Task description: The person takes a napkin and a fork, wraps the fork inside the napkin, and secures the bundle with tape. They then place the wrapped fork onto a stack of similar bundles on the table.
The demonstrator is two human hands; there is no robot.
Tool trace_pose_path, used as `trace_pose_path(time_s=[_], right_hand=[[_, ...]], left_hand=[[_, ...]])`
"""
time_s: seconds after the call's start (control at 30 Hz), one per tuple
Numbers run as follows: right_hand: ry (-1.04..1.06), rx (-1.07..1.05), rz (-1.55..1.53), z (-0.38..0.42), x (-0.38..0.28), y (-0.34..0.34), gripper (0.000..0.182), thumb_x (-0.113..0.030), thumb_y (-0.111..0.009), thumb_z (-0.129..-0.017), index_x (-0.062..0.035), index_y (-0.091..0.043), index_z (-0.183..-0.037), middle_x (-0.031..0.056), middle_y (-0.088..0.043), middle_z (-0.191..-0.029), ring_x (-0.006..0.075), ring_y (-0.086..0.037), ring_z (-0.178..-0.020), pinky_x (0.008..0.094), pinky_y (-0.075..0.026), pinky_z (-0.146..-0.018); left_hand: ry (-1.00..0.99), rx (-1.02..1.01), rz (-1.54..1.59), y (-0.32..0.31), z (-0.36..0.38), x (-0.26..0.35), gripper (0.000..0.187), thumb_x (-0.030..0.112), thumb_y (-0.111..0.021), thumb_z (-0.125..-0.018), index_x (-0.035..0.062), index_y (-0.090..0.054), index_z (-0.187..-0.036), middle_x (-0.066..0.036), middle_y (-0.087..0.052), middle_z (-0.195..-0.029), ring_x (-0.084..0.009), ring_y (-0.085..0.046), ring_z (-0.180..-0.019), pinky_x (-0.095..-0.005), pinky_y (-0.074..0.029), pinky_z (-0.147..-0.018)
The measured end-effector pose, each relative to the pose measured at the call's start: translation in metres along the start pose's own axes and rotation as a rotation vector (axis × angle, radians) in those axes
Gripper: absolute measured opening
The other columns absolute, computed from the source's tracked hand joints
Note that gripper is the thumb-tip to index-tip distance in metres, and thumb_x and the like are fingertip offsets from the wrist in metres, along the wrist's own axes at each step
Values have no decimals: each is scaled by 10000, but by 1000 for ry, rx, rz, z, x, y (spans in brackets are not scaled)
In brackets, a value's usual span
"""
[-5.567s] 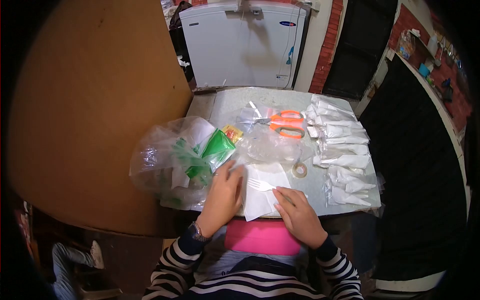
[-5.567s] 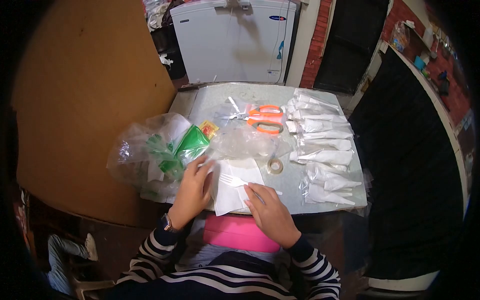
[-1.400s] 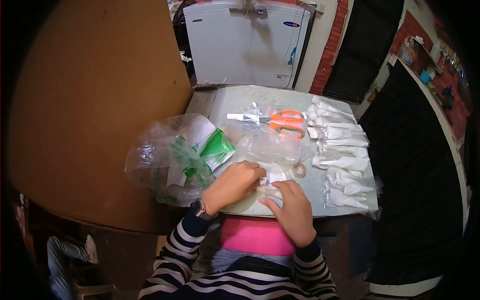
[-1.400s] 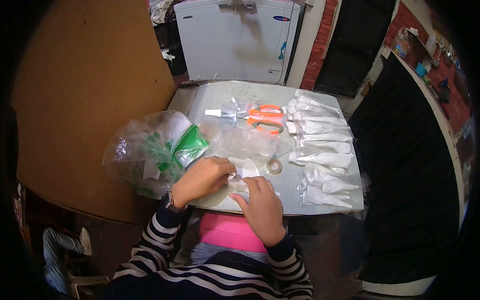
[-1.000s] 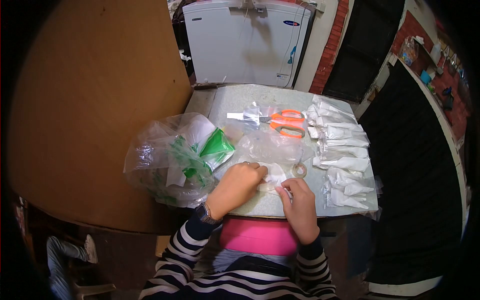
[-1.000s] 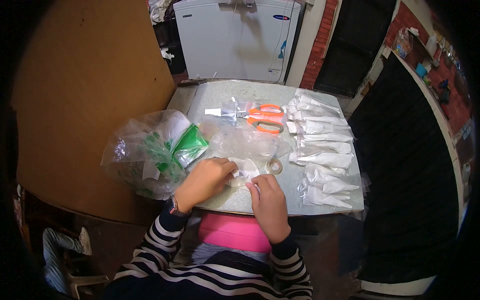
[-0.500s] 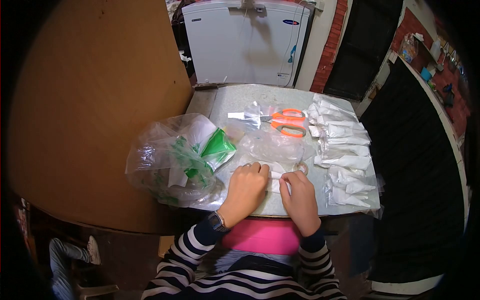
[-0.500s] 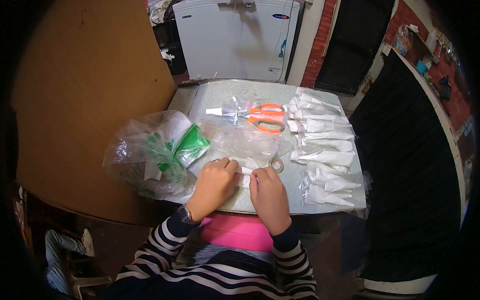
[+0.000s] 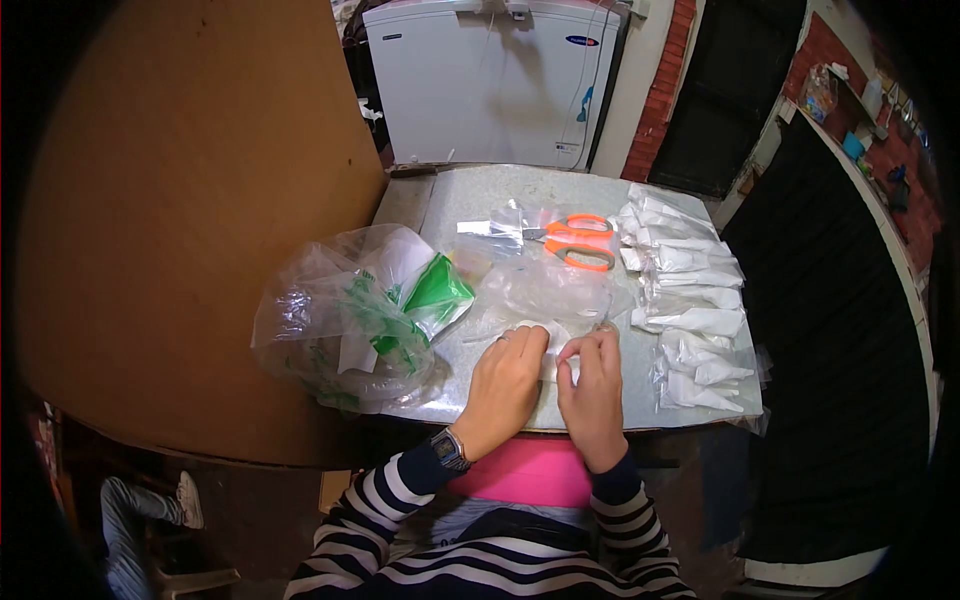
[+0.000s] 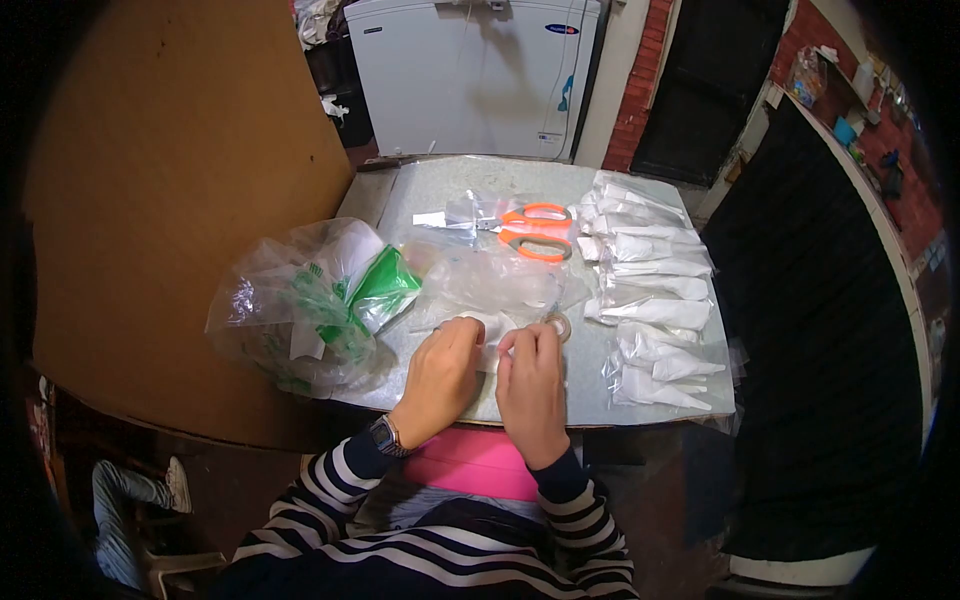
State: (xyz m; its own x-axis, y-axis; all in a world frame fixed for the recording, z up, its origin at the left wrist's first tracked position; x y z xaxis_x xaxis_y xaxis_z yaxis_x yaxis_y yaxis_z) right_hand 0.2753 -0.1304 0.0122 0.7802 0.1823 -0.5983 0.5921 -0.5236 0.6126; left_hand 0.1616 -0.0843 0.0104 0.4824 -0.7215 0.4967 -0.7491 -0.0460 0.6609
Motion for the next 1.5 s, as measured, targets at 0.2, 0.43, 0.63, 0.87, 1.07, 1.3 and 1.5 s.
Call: trace_pose_path(time_s=[0.2,0.43,0.63,0.87,1.07,1.3,1.5], right_hand=[[76,-65,-111,7,-1,-8,186,61,-577,-789,9,-556,-967,156,-525,-967,351,-544,-901,415,-450,-804],[193,-180,-10,11,-18,-3,181,-8,-607,-803,23,-584,-980,153,-569,-1015,338,-550,-970,408,-453,-842],[268,-230,177,22,-24,-5,332,-87,-648,-781,25,-623,-1093,132,-594,-1142,296,-546,-1042,424,-428,-903],[302,-254,335,22,-32,-9,316,-172,-678,-758,21,-673,-1008,110,-593,-1157,265,-519,-1094,433,-387,-931],[311,-300,339,22,-34,-14,346,-180,-675,-773,6,-660,-1065,111,-582,-1130,281,-509,-1085,438,-372,-927],[302,-266,290,23,-34,-11,366,-225,-647,-859,-2,-626,-1148,75,-595,-1166,255,-516,-1079,428,-389,-906],[327,-295,198,21,-23,-11,353,-196,-631,-889,-18,-616,-1194,71,-597,-1197,255,-516,-1117,424,-380,-948]], left_hand=[[45,-1,43,2,-3,-4,243,-17,-610,-788,16,-486,-995,-181,-550,-904,-390,-575,-850,-454,-464,-692],[69,-71,-2,5,-9,-4,259,-6,-621,-779,13,-478,-994,-190,-570,-914,-398,-582,-853,-466,-468,-691],[91,-97,-22,4,-8,-8,216,26,-602,-823,6,-488,-1006,-206,-594,-853,-406,-590,-821,-479,-467,-671],[149,-112,108,19,-8,0,157,87,-599,-892,-20,-538,-988,-218,-614,-852,-408,-613,-782,-454,-488,-668],[127,-171,193,34,-5,3,165,128,-578,-924,-36,-567,-943,-223,-614,-874,-414,-610,-784,-433,-497,-677],[6,-61,376,103,-8,43,152,28,-668,-851,-43,-661,-985,-157,-689,-948,-245,-683,-828,-324,-530,-713],[-344,-170,664,156,5,80,222,37,-651,-860,-128,-645,-1009,-237,-667,-1047,-327,-678,-976,-370,-537,-841]])
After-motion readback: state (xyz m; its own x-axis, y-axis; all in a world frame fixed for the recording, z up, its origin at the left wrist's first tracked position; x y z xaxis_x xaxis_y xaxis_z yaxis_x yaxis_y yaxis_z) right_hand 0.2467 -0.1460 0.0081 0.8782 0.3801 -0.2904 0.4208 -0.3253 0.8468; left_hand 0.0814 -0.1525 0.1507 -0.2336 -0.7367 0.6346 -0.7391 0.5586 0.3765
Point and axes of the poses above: each hand's wrist, its own z-axis away from the middle knuckle, its own y-axis out of the back of the hand, x = y × z, the point moved 5 cm from there along -z, towards the middle knuckle
